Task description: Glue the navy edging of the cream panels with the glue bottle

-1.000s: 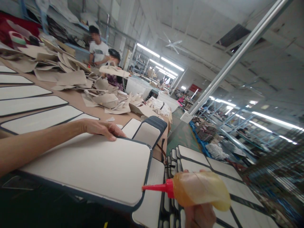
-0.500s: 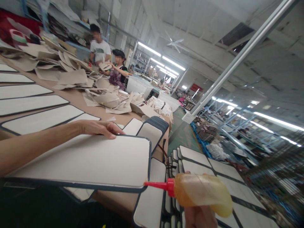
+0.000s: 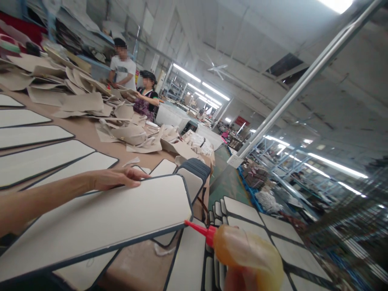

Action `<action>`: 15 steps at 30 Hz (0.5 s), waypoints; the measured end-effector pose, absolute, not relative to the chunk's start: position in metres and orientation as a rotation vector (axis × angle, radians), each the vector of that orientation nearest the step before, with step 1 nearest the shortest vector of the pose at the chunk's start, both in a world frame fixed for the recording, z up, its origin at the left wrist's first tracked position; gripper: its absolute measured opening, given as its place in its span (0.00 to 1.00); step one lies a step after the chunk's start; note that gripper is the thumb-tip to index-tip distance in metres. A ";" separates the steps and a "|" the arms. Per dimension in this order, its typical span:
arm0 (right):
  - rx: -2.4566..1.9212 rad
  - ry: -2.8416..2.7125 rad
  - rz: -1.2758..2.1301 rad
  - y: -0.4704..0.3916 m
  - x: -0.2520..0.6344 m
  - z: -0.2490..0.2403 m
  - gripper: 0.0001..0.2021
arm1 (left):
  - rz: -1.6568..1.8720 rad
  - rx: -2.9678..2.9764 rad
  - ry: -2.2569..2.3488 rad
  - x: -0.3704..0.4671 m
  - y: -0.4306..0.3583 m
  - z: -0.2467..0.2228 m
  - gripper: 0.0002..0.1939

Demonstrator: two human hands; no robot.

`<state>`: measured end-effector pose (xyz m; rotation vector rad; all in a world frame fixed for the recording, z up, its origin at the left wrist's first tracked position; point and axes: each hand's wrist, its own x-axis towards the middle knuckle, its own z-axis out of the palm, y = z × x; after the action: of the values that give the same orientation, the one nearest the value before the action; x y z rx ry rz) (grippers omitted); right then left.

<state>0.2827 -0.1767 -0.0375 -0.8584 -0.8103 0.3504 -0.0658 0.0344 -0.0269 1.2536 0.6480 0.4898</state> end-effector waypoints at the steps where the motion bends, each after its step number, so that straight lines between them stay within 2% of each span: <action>1: -0.863 -0.795 0.246 -0.171 0.283 -0.041 0.21 | 0.499 1.231 0.655 -0.066 0.035 -0.030 0.37; 5: -0.891 -0.816 -0.073 -0.150 0.287 -0.047 0.25 | 0.508 1.152 0.629 -0.067 0.035 -0.034 0.36; 15: -0.834 -0.852 0.111 -0.127 0.278 -0.047 0.31 | 0.629 0.976 0.679 -0.067 0.032 -0.034 0.41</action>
<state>0.2780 -0.1270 -0.0467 -0.8338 -0.8521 0.1115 -0.0666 0.0322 -0.0336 0.9762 0.6791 0.6287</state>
